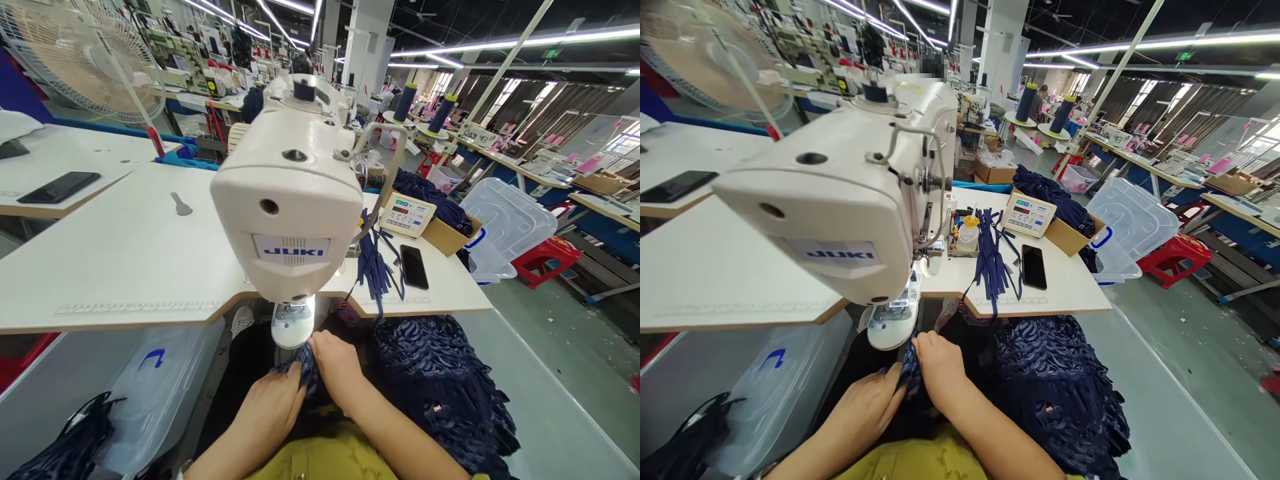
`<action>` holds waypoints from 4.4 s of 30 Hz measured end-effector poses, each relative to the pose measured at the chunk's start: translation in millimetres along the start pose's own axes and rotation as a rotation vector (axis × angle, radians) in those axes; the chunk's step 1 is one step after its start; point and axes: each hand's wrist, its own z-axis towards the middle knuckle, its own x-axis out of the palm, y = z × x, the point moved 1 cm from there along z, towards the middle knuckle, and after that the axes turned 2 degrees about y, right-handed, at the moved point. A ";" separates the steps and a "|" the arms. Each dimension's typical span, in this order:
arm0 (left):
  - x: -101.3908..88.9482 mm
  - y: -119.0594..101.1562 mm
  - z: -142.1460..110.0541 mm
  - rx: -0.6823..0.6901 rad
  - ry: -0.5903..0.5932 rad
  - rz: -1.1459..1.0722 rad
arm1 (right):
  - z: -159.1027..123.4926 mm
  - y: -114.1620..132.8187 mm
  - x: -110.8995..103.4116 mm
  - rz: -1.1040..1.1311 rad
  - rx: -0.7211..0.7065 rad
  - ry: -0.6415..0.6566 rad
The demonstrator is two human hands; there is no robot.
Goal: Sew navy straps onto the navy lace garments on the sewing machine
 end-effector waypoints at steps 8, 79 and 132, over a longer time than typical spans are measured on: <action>-60.9 16.8 -12.6 0.095 0.001 -0.643 | 7.9 24.0 -80.7 0.456 -0.392 0.412; -87.9 -9.9 8.3 -0.024 -0.599 0.406 | 76.8 11.3 -69.4 0.555 0.166 0.006; -67.3 -15.4 3.8 0.013 -0.695 0.190 | 65.8 11.3 -68.2 0.571 0.194 0.026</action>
